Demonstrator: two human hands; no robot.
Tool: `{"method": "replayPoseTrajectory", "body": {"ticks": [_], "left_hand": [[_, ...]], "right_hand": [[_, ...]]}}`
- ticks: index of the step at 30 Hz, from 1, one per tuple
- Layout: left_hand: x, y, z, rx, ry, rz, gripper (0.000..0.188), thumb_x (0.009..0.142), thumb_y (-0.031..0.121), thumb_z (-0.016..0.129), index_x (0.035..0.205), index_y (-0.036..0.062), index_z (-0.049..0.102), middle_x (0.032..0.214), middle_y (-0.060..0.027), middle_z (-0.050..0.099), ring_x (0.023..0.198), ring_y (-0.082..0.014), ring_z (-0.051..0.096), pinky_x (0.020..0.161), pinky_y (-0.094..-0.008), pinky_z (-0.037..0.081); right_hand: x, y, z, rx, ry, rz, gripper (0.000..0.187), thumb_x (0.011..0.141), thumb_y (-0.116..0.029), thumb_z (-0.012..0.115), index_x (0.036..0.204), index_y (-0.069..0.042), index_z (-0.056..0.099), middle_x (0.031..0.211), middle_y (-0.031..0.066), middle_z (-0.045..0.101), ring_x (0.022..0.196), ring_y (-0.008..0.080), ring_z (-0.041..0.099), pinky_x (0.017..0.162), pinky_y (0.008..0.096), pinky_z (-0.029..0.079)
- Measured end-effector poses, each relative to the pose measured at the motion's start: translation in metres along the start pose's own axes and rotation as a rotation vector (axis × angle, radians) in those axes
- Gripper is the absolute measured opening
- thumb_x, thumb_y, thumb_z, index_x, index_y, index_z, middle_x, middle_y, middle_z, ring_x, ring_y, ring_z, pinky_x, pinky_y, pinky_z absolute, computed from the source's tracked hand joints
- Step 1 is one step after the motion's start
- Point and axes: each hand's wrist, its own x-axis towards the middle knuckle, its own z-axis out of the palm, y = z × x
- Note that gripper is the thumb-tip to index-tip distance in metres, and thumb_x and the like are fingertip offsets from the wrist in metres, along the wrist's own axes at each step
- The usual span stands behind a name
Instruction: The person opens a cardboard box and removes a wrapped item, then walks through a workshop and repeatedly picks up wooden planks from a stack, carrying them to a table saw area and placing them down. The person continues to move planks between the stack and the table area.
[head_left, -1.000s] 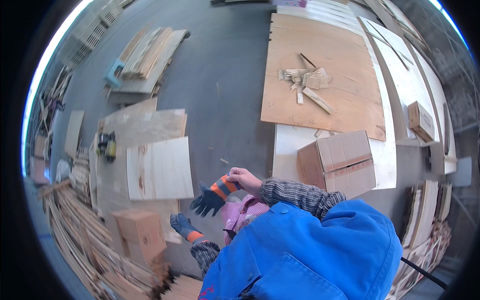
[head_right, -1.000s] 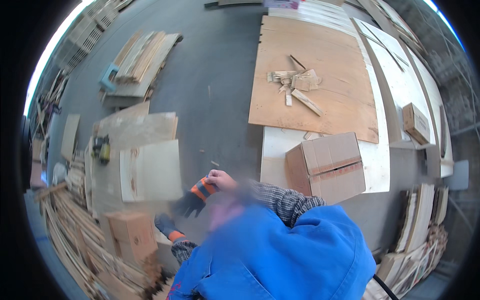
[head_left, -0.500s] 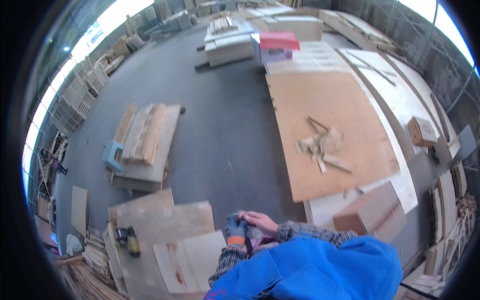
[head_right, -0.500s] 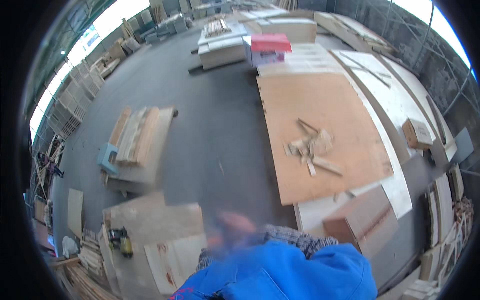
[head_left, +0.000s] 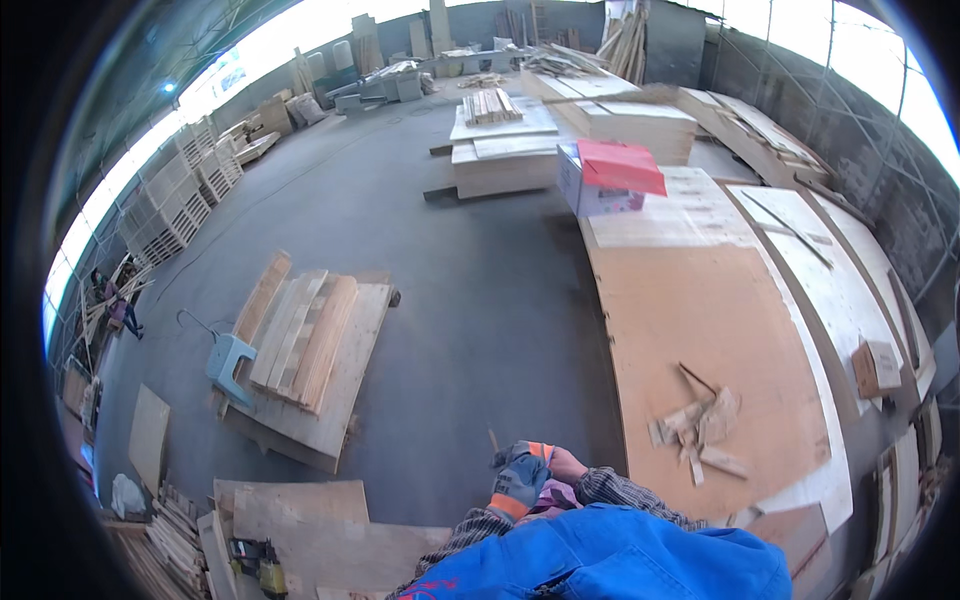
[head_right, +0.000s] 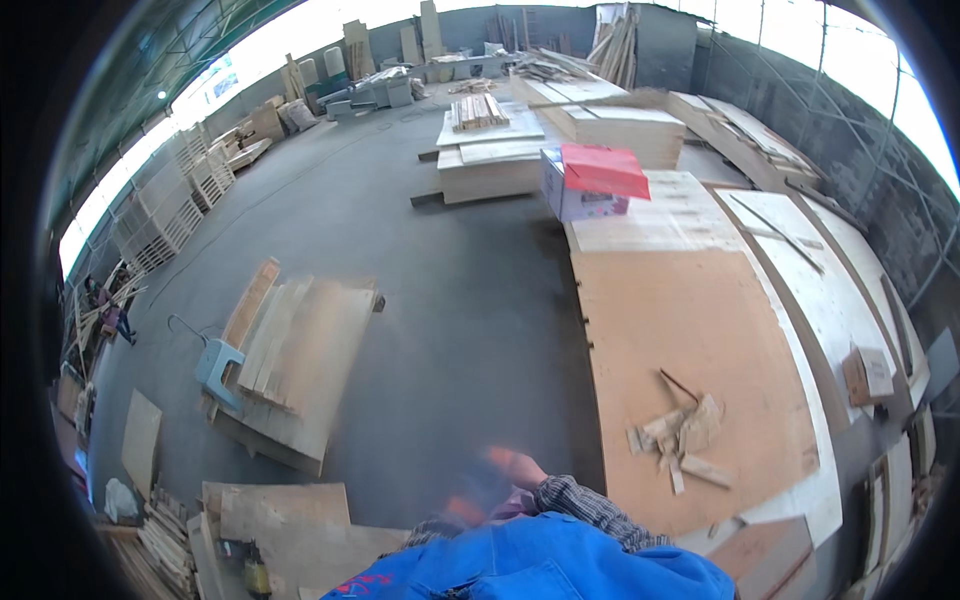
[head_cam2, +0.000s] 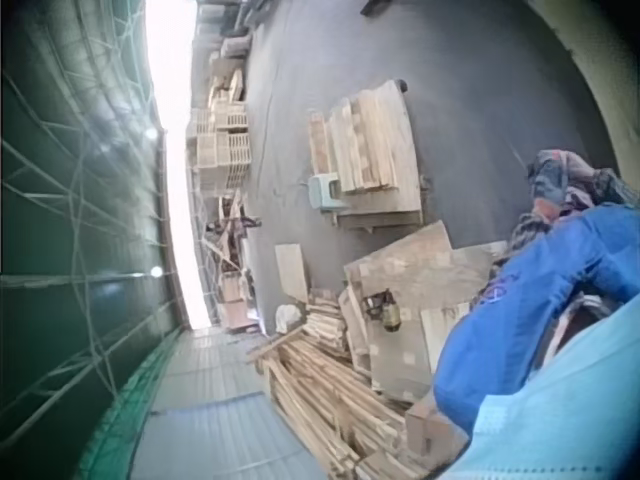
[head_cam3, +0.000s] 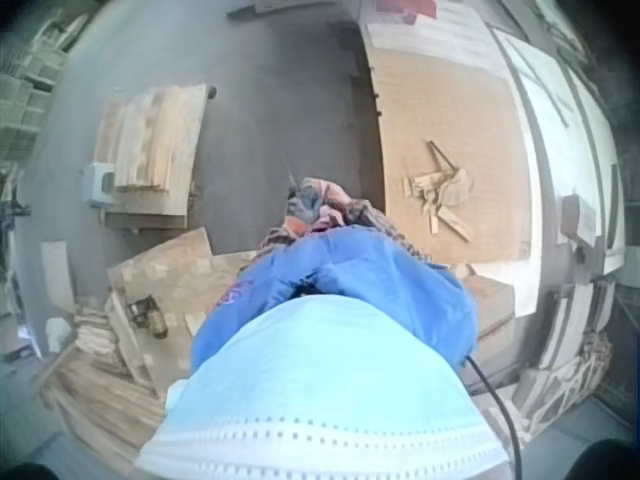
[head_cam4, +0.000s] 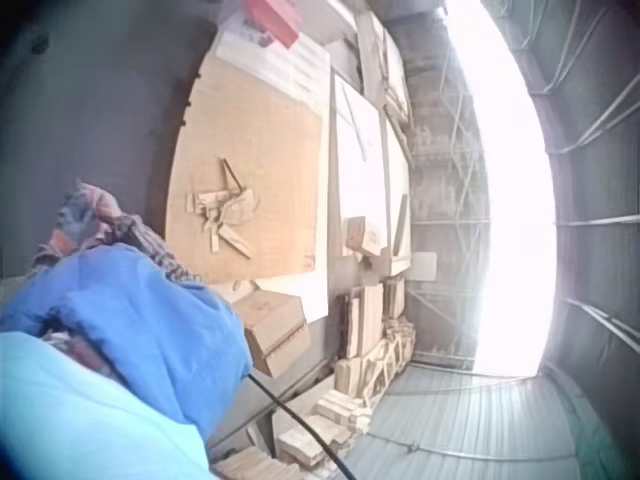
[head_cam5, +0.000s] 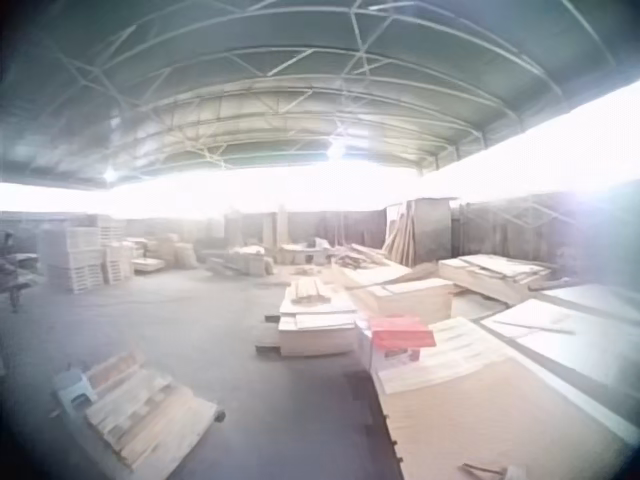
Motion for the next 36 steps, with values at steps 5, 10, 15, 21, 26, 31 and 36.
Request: {"method": "replayPoseTrajectory", "body": {"ticks": [5,10,15,21,26,31,36], "left_hand": [[0.131,-0.047,-0.064,-0.231,0.133,-0.043,0.010,0.089,0.013,0.065,0.092,0.0055,0.061,0.086,-0.0154,0.061,0.076,-0.0330,0.060,0.068,-0.0402,0.047],[0.231,-0.139,-0.098,-0.188,0.112,-0.028,0.010,0.089,0.014,0.064,0.092,0.0055,0.061,0.083,-0.0151,0.060,0.076,-0.0344,0.058,0.068,-0.0397,0.047],[0.323,-0.232,-0.147,-0.250,0.068,-0.094,0.013,0.090,0.019,0.062,0.094,0.0067,0.062,0.085,-0.0145,0.061,0.080,-0.0341,0.059,0.072,-0.0397,0.047],[0.441,-0.319,-0.222,-0.311,-0.097,-0.117,0.017,0.092,0.024,0.059,0.096,0.0083,0.063,0.088,-0.0139,0.063,0.085,-0.0338,0.060,0.076,-0.0396,0.047],[0.506,-0.380,-0.267,-0.280,-0.262,-0.173,0.024,0.094,0.030,0.057,0.104,0.0091,0.065,0.097,-0.0142,0.064,0.089,-0.0317,0.060,0.081,-0.0384,0.048],[0.553,-0.475,-0.271,-0.445,0.009,-0.139,0.014,0.092,0.016,0.063,0.101,0.0065,0.064,0.097,-0.0092,0.066,0.091,-0.0242,0.063,0.081,-0.0346,0.048],[0.629,-0.574,-0.286,-0.645,0.224,-0.175,0.011,0.092,0.006,0.061,0.102,0.0020,0.060,0.089,-0.0035,0.062,0.083,-0.0115,0.056,0.078,-0.0272,0.047]], "right_hand": [[0.132,-0.156,-0.016,0.474,-0.271,-0.081,0.039,0.101,-0.019,0.045,0.136,-0.003,0.049,0.136,0.0117,0.053,0.122,0.0227,0.053,0.105,0.0377,0.042],[0.275,-0.222,-0.014,0.198,-0.202,-0.237,0.044,0.103,-0.027,0.040,0.140,-0.003,0.043,0.141,0.0122,0.048,0.128,0.0244,0.048,0.108,0.0396,0.038],[0.408,-0.226,-0.018,0.224,-0.233,-0.191,0.057,0.102,-0.046,0.032,0.143,-0.006,0.041,0.143,0.0114,0.046,0.129,0.0255,0.046,0.109,0.0416,0.034],[0.600,-0.246,-0.024,0.459,-0.143,-0.037,0.046,0.097,-0.035,0.046,0.139,-0.016,0.043,0.135,0.0074,0.052,0.116,0.0249,0.054,0.098,0.0439,0.042],[0.712,-0.259,-0.053,0.559,0.143,0.260,0.029,0.089,-0.042,0.061,0.109,-0.021,0.064,0.111,0.0008,0.064,0.108,0.0219,0.058,0.091,0.0448,0.043],[0.800,-0.314,-0.044,0.935,-0.133,0.090,0.045,0.090,-0.056,0.052,0.096,-0.015,0.070,0.104,0.0021,0.070,0.105,0.0231,0.061,0.092,0.0417,0.044],[0.920,-0.401,-0.020,1.064,0.009,0.020,0.052,0.090,-0.057,0.051,0.099,-0.010,0.071,0.102,0.0091,0.071,0.097,0.0268,0.067,0.090,0.0413,0.050]]}}
